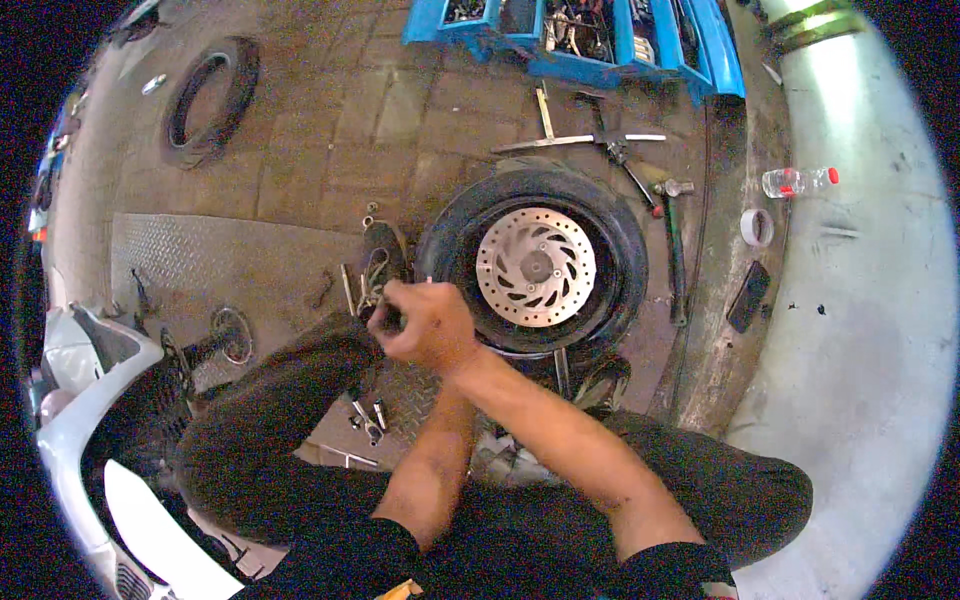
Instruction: The person uses a screwdriver and their foot to pry a tire off a wheel rim.
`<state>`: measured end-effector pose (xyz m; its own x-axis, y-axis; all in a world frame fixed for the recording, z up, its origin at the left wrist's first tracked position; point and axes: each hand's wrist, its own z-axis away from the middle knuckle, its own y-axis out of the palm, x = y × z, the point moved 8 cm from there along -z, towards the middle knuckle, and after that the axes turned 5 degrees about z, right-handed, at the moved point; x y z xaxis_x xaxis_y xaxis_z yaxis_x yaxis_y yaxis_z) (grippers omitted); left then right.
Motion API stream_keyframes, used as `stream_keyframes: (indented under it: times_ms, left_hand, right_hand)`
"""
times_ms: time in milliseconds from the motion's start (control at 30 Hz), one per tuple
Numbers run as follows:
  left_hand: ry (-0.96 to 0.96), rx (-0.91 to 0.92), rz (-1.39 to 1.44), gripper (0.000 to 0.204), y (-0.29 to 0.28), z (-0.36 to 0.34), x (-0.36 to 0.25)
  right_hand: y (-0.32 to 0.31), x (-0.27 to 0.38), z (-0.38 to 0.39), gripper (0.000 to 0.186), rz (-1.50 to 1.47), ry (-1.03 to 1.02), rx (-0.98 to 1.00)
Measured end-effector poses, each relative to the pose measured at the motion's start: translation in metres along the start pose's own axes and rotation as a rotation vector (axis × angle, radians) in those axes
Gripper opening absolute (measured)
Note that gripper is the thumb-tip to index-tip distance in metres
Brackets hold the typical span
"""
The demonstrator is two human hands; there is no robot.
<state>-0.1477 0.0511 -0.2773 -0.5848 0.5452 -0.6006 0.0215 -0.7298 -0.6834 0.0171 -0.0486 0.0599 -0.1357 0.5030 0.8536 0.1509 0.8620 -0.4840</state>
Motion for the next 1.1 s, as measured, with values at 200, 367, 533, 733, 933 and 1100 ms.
stream_keyframes:
  times_ms: [200, 367, 533, 733, 933, 1100]
  left_hand:
    - [0.152, -0.003, 0.055, 0.030, 0.010, 0.001, 0.027]
    - [-0.002, -0.146, -0.028, 0.027, 0.007, 0.008, -0.003]
    - [-0.327, -0.380, -0.198, 0.026, -0.023, 0.010, -0.015]
    - [-0.653, -0.638, -0.360, 0.032, -0.063, -0.010, -0.024]
    - [-0.932, 0.007, -0.199, 0.062, -0.008, 0.023, -0.076]
    - [-0.990, -0.514, -0.150, 0.064, -0.044, -0.001, -0.063]
  right_hand:
    - [0.052, 0.015, -0.013, 0.023, 0.025, -0.051, 0.018]
    - [0.067, -0.012, -0.044, 0.023, 0.092, 0.058, 0.026]
    - [0.063, -0.020, -0.045, 0.017, -0.052, 0.172, 0.101]
    - [0.050, 0.032, -0.026, 0.023, -0.150, 0.143, 0.351]
    - [-0.007, 0.203, -0.069, 0.020, -0.362, -0.321, 0.333]
    - [-0.084, 0.088, -0.119, 0.044, -0.209, -0.025, 0.106]
